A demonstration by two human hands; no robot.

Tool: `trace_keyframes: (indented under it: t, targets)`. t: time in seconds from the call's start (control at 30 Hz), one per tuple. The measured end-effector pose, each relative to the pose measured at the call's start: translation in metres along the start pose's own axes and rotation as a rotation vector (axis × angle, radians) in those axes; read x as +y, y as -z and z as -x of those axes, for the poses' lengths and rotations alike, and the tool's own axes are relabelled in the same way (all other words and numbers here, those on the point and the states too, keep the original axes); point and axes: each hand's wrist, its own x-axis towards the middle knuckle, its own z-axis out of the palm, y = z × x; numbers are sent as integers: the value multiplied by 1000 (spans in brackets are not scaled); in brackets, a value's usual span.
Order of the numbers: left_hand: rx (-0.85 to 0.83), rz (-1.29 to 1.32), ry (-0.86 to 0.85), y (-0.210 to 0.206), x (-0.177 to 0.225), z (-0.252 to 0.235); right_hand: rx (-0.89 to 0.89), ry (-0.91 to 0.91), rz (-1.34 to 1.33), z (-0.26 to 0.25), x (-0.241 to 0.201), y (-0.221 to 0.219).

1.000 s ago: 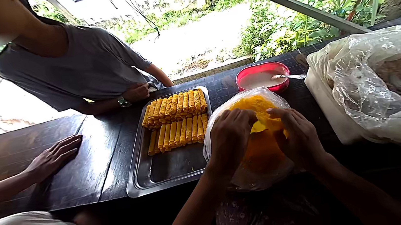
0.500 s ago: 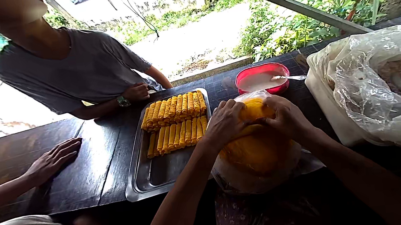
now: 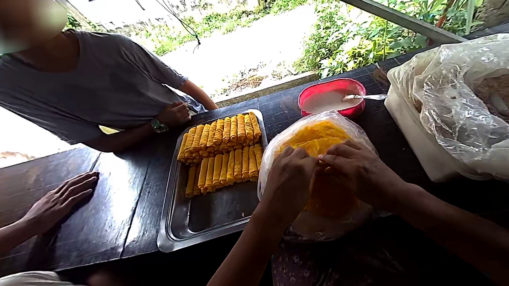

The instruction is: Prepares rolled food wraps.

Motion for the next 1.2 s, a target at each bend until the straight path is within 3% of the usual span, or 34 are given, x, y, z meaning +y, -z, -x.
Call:
trace_keyframes:
  t: [0.17,0.43,0.67,0.8,0.97,1.2]
  targets:
    - [-6,-34,79,-7,12,10,10,66,74,6,-2,-9]
    - [30,-105,58,-13,20,12,34,104,110,10,6,-10]
    - [75,-90,14,-10,20,14,262,-41,35,48,37,-4]
    - [96,33,-38,-20,25,-3,356,-59,72,64,42,-5]
    - [3,216,-32,-30,26,-10,397,-41,64,71,40,-10]
    - [154,39,-151,-46,37,8,432,-40,60,84,38,-17]
